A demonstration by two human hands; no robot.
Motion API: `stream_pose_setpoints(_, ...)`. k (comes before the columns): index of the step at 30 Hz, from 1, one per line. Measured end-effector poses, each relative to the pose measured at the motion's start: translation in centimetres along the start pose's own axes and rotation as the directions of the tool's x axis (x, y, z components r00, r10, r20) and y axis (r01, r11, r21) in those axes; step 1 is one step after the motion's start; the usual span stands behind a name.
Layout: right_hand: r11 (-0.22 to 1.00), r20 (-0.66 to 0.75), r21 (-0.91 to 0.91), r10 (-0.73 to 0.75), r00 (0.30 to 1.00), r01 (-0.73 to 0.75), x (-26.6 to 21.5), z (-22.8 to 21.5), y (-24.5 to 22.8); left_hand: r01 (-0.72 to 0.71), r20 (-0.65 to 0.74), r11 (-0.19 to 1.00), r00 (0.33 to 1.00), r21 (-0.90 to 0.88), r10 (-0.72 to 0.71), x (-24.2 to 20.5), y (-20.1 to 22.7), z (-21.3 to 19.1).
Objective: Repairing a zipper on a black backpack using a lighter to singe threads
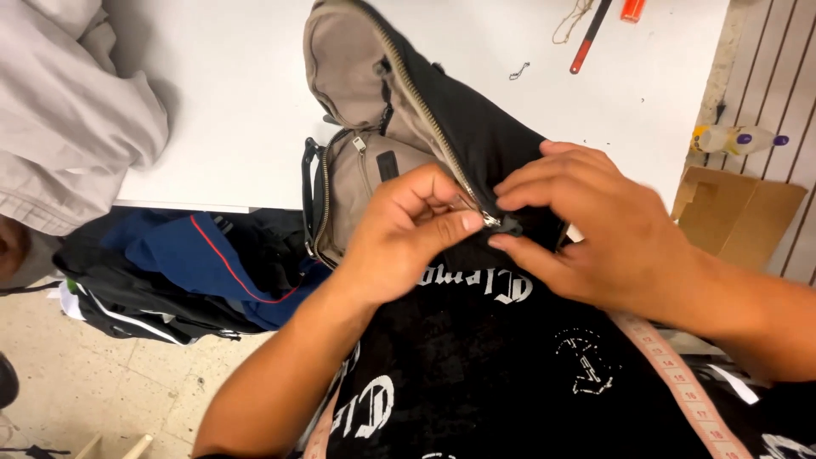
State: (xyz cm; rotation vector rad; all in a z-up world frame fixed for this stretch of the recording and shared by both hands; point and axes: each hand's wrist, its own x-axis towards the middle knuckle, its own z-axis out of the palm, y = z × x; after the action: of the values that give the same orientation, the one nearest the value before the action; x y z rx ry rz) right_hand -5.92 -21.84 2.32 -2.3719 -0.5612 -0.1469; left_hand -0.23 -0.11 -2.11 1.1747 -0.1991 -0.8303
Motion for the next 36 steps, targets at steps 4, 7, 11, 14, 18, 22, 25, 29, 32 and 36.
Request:
stream_pose_setpoints(4, 0.866, 0.288, 0.023, 0.472, 0.833, -0.499, 0.9, -1.4, -0.9, -0.181, -0.015, 0.940, 0.981, 0.290, 0.193, -1.2, -0.1, 0.8)
stream_pose_setpoints(7, 0.854, 0.283, 0.078, 0.476, 0.833, -0.514, 0.7, -1.0, -1.1, -0.246, 0.001, 0.866, 0.962, 0.436, 0.273, -1.5, 0.4, 1.4)
stream_pose_setpoints(11, 0.689, 0.239, 0.182, 0.661, 0.711, -0.702, 1.0, -0.7, -2.1, -0.394, 0.031, 0.669, 0.874, 0.630, 0.486, -2.0, 1.2, 2.6)
stream_pose_setpoints(14, 0.671, 0.226, 0.262, 0.656, 0.720, -0.693, 1.4, -0.5, -2.4, -0.391, 0.020, 0.665, 0.870, 0.636, 0.493, -1.8, 2.4, 2.5)
stream_pose_setpoints(18, 0.579, 0.270, 0.392, 0.671, 0.691, -0.715, 1.2, -0.6, -1.6, -0.311, -0.081, 0.682, 0.875, 0.662, 0.478, -1.8, 2.8, 1.9)
stream_pose_setpoints(22, 0.475, 0.364, 0.522, 0.627, 0.689, -0.708, -0.7, -1.6, 0.9, -0.080, -0.395, 0.663, 0.747, 0.745, 0.534, -1.5, 4.1, -3.2)
stream_pose_setpoints(25, 0.439, 0.408, 0.584, 0.569, 0.714, -0.683, -3.2, -2.0, 3.7, 0.018, -0.652, 0.847, 0.647, 0.532, 0.395, -1.6, 4.1, -8.4)
stream_pose_setpoints(29, 0.477, 0.462, 0.608, 0.438, 0.771, -0.635, -4.0, -2.8, 6.6, -0.014, -0.601, 0.967, 0.781, 0.255, 0.169, -2.5, 2.2, -11.0)
stream_pose_setpoints(32, 0.752, 0.494, 0.369, 0.338, 0.801, -0.545, -2.8, -4.3, 6.0, -0.036, -0.625, 0.984, 0.769, 0.173, 0.138, -3.4, 1.7, -10.3)
stream_pose_setpoints(36, 0.714, 0.543, -0.110, 0.626, 0.560, -0.692, -0.4, -3.6, 2.5, -0.089, -0.648, 0.988, 0.747, 0.128, 0.151, -5.3, 0.9, -10.0)
